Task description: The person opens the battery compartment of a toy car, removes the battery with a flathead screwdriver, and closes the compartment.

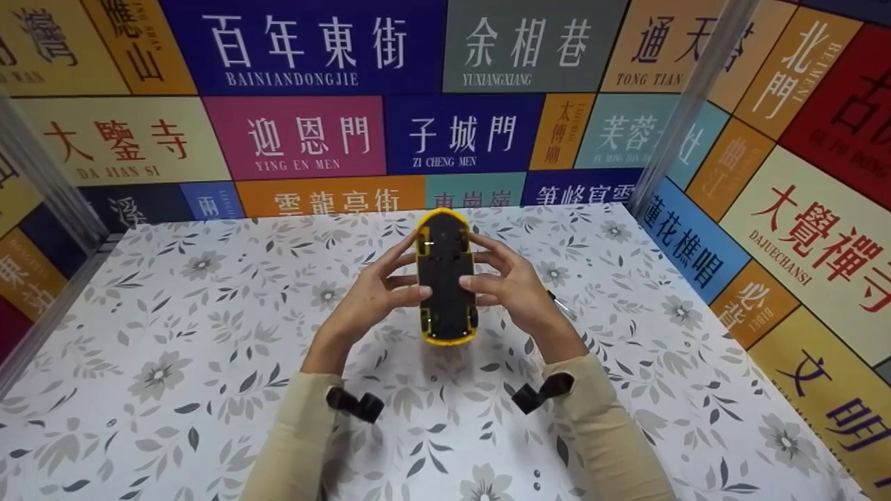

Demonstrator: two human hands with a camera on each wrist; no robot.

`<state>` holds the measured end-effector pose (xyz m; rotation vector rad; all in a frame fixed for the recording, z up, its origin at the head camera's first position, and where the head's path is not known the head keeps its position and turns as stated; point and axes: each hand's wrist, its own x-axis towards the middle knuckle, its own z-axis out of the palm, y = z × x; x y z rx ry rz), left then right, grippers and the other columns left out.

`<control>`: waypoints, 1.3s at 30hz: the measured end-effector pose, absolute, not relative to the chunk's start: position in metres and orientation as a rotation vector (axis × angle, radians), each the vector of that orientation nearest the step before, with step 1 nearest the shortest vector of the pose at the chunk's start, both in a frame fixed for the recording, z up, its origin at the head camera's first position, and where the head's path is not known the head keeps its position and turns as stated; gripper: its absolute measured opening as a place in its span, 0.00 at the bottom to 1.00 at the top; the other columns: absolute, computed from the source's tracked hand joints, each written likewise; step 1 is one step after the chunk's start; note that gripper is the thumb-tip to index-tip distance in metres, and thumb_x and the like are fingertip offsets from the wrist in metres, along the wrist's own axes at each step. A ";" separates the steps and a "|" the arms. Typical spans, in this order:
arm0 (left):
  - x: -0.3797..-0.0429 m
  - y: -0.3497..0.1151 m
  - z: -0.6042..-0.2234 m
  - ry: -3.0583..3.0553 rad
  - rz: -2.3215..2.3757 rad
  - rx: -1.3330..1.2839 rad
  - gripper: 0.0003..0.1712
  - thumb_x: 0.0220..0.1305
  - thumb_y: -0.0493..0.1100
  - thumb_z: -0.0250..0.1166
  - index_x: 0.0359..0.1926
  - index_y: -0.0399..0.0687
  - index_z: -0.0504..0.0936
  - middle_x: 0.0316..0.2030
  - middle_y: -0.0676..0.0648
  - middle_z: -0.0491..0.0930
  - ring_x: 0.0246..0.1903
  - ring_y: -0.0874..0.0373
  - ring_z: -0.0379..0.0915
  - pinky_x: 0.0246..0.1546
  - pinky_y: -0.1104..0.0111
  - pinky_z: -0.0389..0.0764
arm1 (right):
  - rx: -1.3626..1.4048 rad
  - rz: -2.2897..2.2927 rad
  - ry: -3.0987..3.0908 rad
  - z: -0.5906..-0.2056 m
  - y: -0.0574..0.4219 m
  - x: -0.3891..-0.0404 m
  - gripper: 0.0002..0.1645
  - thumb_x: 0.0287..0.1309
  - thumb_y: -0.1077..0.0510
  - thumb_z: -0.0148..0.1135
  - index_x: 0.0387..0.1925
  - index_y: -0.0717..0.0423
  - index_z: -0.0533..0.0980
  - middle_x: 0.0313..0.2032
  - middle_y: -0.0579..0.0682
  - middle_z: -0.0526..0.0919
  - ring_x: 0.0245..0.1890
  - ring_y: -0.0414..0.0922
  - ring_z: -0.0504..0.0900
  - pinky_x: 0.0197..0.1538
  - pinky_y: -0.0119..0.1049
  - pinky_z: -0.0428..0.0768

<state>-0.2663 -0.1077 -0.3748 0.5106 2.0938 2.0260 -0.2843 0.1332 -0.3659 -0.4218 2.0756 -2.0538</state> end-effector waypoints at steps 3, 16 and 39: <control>-0.267 -0.108 -0.374 2.038 2.028 0.527 0.52 0.60 0.41 0.72 0.77 0.78 0.53 0.72 0.42 0.66 0.60 0.44 0.79 0.54 0.52 0.86 | -0.427 -2.074 2.066 -0.365 0.133 -0.284 0.43 0.58 0.63 0.68 0.73 0.45 0.64 0.61 0.59 0.77 0.47 0.47 0.88 0.46 0.46 0.90; -0.264 -0.110 -0.371 1.891 1.990 0.633 0.60 0.62 0.31 0.67 0.78 0.80 0.42 0.66 0.33 0.70 0.54 0.40 0.82 0.46 0.51 0.89 | -0.439 -2.152 2.056 -0.361 0.132 -0.280 0.42 0.59 0.63 0.68 0.73 0.45 0.64 0.62 0.59 0.76 0.48 0.48 0.87 0.47 0.48 0.89; -0.268 -0.110 -0.377 2.040 1.942 0.472 0.55 0.59 0.30 0.66 0.80 0.63 0.49 0.62 0.34 0.74 0.52 0.43 0.83 0.43 0.53 0.90 | -0.437 -2.054 2.156 -0.364 0.129 -0.278 0.40 0.62 0.60 0.67 0.74 0.42 0.64 0.64 0.56 0.75 0.57 0.50 0.83 0.53 0.47 0.88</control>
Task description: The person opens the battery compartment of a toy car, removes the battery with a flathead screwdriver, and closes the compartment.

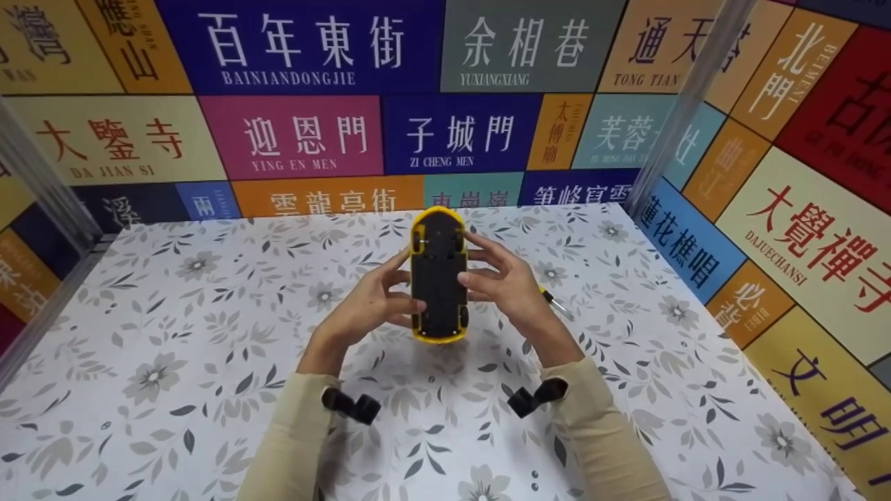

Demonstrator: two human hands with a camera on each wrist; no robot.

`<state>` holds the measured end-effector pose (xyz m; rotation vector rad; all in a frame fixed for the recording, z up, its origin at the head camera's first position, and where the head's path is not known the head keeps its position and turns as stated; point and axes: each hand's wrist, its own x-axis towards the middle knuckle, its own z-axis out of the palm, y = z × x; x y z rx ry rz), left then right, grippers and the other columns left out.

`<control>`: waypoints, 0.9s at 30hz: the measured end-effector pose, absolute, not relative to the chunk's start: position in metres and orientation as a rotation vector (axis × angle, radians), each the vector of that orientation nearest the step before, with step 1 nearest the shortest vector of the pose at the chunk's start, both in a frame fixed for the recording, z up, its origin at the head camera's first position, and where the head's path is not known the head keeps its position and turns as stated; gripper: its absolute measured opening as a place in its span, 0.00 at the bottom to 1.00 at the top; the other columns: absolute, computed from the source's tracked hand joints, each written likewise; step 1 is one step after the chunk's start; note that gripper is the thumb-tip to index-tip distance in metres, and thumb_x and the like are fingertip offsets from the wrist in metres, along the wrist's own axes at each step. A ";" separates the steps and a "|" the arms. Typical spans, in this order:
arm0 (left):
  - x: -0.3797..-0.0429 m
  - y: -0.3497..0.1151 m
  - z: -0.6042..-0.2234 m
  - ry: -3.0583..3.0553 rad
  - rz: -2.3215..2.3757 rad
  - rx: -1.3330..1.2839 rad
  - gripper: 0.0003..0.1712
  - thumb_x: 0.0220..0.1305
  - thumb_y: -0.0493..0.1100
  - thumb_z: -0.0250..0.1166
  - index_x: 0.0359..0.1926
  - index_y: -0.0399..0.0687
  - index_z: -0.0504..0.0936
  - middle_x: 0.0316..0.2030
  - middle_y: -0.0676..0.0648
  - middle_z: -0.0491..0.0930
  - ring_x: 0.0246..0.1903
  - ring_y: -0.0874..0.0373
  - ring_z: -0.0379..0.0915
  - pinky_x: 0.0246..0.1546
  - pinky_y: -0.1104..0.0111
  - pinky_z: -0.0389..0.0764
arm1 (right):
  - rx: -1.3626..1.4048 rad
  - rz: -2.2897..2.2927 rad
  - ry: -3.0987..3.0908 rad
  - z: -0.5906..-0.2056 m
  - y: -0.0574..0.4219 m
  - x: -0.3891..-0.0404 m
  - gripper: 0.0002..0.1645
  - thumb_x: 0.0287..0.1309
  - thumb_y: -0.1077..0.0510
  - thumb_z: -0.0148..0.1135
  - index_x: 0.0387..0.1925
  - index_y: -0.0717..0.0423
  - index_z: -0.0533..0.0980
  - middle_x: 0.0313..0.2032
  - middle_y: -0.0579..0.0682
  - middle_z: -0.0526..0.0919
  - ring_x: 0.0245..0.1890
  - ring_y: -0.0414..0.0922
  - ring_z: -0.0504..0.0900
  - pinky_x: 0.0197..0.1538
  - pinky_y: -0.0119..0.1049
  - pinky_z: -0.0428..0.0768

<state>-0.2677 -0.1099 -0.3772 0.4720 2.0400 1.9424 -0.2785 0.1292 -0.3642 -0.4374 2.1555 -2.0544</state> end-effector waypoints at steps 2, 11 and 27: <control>-0.268 -0.110 -0.378 2.041 1.943 0.440 0.52 0.58 0.31 0.66 0.79 0.59 0.53 0.63 0.35 0.74 0.53 0.43 0.82 0.43 0.53 0.90 | -0.444 -2.050 2.186 -0.364 0.128 -0.277 0.39 0.63 0.60 0.67 0.73 0.43 0.65 0.65 0.55 0.74 0.57 0.49 0.83 0.51 0.46 0.88; -0.269 -0.110 -0.379 2.054 1.936 0.356 0.45 0.56 0.32 0.66 0.74 0.51 0.62 0.64 0.36 0.73 0.50 0.44 0.84 0.42 0.53 0.90 | -0.557 -2.029 2.277 -0.364 0.125 -0.272 0.23 0.64 0.62 0.64 0.60 0.60 0.76 0.71 0.54 0.66 0.59 0.55 0.81 0.48 0.44 0.89; -0.269 -0.104 -0.381 2.137 1.847 0.393 0.45 0.56 0.32 0.67 0.74 0.55 0.63 0.63 0.37 0.75 0.52 0.43 0.83 0.41 0.54 0.90 | -0.583 -1.860 2.435 -0.365 0.126 -0.272 0.18 0.63 0.63 0.65 0.54 0.58 0.75 0.67 0.55 0.65 0.59 0.59 0.78 0.46 0.46 0.90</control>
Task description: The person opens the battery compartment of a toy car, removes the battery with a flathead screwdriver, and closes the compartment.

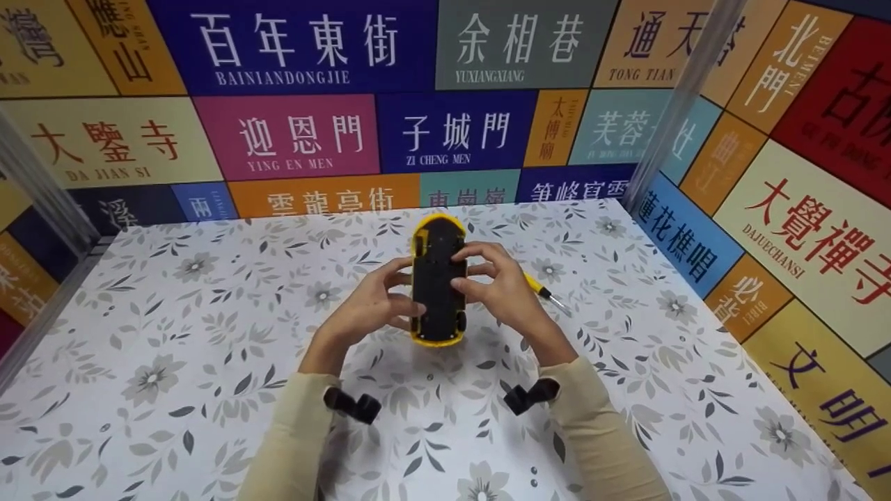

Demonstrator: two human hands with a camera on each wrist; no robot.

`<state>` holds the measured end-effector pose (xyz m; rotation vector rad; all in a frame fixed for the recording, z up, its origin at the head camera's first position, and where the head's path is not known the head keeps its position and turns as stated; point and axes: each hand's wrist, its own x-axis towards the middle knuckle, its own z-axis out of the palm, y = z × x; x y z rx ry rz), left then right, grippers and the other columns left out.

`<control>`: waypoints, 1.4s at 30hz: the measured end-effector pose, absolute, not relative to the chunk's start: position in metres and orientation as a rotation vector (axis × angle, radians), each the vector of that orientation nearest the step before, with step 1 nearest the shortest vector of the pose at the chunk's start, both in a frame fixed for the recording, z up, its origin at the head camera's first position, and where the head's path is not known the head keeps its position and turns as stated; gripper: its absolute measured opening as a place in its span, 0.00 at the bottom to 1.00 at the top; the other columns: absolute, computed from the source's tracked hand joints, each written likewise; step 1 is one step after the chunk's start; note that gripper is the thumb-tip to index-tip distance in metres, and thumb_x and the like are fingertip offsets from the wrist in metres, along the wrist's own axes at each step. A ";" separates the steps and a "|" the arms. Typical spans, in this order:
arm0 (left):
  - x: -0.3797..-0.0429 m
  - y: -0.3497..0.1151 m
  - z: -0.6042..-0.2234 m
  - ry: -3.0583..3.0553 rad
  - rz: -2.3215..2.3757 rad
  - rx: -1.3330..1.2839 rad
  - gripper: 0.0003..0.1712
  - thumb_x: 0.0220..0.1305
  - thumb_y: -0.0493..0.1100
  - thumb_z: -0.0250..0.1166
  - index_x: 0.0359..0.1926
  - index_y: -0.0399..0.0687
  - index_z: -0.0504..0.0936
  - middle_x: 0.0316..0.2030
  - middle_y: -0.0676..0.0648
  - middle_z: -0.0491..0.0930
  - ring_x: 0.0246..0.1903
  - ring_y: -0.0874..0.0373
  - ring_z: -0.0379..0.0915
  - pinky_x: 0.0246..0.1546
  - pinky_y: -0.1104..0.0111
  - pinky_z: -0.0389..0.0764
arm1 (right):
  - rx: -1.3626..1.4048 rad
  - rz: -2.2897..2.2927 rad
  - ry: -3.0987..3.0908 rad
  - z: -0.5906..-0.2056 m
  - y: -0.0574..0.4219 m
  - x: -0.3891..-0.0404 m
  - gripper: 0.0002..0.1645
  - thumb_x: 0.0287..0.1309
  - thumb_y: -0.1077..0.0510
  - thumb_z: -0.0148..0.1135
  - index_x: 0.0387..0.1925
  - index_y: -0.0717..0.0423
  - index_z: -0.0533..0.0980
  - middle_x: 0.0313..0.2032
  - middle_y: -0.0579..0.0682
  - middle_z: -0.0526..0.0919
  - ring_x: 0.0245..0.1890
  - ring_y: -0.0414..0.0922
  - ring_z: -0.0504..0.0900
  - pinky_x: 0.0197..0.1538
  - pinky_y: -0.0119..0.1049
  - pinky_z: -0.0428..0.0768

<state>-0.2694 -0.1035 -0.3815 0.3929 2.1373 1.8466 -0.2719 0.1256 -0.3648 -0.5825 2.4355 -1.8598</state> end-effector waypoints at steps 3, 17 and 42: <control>-0.271 -0.102 -0.381 2.138 1.843 0.395 0.45 0.56 0.31 0.67 0.74 0.55 0.64 0.62 0.37 0.75 0.52 0.43 0.82 0.41 0.55 0.90 | -0.591 -1.838 2.517 -0.363 0.126 -0.272 0.16 0.61 0.63 0.67 0.50 0.59 0.76 0.67 0.56 0.65 0.62 0.58 0.76 0.52 0.48 0.87; -0.274 -0.106 -0.384 2.113 1.902 0.322 0.45 0.56 0.30 0.64 0.74 0.49 0.62 0.63 0.33 0.72 0.50 0.43 0.83 0.40 0.54 0.90 | -0.679 -1.706 2.781 -0.354 0.121 -0.264 0.04 0.60 0.61 0.69 0.38 0.53 0.83 0.45 0.51 0.85 0.55 0.48 0.80 0.67 0.50 0.75; -0.263 -0.120 -0.408 2.037 1.807 0.068 0.46 0.59 0.30 0.61 0.76 0.43 0.52 0.64 0.29 0.70 0.54 0.40 0.80 0.39 0.55 0.90 | -0.335 -2.337 2.321 -0.363 0.165 -0.296 0.18 0.64 0.66 0.63 0.54 0.70 0.76 0.38 0.44 0.85 0.38 0.40 0.85 0.45 0.36 0.89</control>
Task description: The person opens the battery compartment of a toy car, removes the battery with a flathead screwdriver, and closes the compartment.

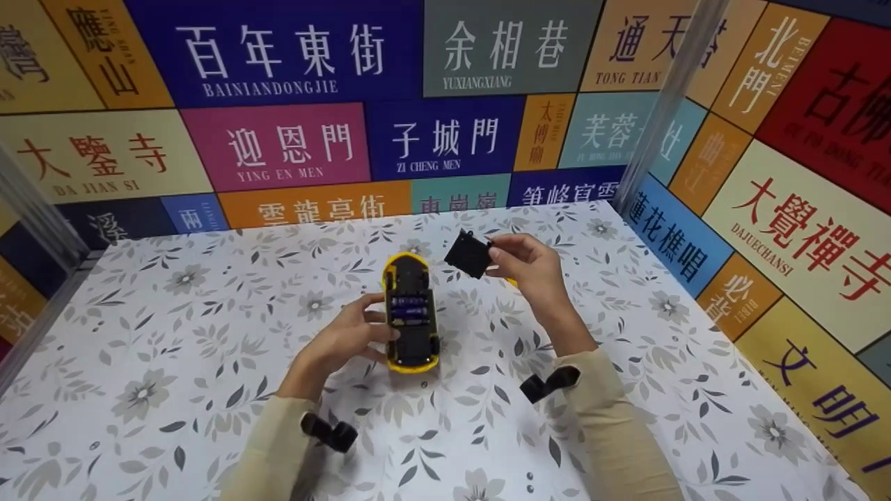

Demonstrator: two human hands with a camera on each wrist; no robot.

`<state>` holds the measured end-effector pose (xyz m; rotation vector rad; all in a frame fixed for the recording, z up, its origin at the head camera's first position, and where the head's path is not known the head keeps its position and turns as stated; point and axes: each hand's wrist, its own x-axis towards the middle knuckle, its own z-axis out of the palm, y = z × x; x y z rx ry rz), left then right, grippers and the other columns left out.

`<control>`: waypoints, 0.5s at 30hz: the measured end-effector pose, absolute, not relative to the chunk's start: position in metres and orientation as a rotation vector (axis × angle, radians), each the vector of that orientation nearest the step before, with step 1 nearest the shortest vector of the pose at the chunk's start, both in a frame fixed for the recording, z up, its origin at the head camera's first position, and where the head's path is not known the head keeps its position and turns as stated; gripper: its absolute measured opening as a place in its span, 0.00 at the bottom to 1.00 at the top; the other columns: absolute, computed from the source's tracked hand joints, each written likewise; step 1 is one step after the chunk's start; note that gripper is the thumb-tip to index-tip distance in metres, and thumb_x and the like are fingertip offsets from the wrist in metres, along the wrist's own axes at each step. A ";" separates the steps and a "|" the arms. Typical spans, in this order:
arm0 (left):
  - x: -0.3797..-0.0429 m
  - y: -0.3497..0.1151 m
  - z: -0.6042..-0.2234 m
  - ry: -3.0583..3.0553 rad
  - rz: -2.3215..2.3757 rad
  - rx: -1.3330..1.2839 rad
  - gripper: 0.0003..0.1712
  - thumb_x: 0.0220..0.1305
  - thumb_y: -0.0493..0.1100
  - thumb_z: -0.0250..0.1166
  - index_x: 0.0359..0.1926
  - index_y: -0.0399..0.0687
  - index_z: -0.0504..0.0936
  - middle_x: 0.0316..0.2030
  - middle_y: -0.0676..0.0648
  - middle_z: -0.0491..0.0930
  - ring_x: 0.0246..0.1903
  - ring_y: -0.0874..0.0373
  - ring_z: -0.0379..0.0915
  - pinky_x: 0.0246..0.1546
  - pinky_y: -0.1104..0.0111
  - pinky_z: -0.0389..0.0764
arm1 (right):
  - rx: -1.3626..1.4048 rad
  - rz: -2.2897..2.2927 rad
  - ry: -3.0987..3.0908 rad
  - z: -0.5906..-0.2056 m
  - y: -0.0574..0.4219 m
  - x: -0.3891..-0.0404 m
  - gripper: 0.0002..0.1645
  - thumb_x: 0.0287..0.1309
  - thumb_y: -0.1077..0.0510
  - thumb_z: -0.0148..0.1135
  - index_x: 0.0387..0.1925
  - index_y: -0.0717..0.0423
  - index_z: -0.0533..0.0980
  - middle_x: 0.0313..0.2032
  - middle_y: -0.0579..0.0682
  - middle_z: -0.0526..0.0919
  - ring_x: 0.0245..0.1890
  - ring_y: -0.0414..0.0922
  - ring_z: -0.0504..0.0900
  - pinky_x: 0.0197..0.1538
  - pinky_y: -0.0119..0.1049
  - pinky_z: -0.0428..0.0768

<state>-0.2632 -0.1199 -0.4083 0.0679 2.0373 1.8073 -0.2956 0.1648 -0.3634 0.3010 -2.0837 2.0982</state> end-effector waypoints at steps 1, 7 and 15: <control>-0.261 -0.122 -0.411 2.017 1.818 0.067 0.46 0.59 0.30 0.61 0.76 0.42 0.52 0.64 0.28 0.70 0.53 0.40 0.80 0.39 0.55 0.90 | 0.274 2.128 -2.088 -0.365 0.166 -0.299 0.19 0.65 0.66 0.62 0.55 0.71 0.75 0.37 0.44 0.84 0.39 0.40 0.85 0.45 0.35 0.89; -0.249 -0.128 -0.425 1.924 1.850 0.057 0.46 0.58 0.30 0.61 0.75 0.38 0.50 0.62 0.27 0.73 0.51 0.41 0.82 0.41 0.55 0.90 | 0.103 2.167 -2.158 -0.369 0.170 -0.314 0.19 0.67 0.64 0.61 0.57 0.68 0.75 0.38 0.44 0.84 0.38 0.39 0.85 0.47 0.35 0.89; -0.238 -0.126 -0.440 1.894 1.840 0.044 0.45 0.55 0.29 0.61 0.73 0.36 0.52 0.59 0.28 0.76 0.45 0.43 0.85 0.39 0.56 0.90 | 0.005 2.077 -2.362 -0.362 0.151 -0.333 0.18 0.68 0.62 0.59 0.57 0.63 0.76 0.46 0.51 0.82 0.38 0.39 0.84 0.49 0.36 0.88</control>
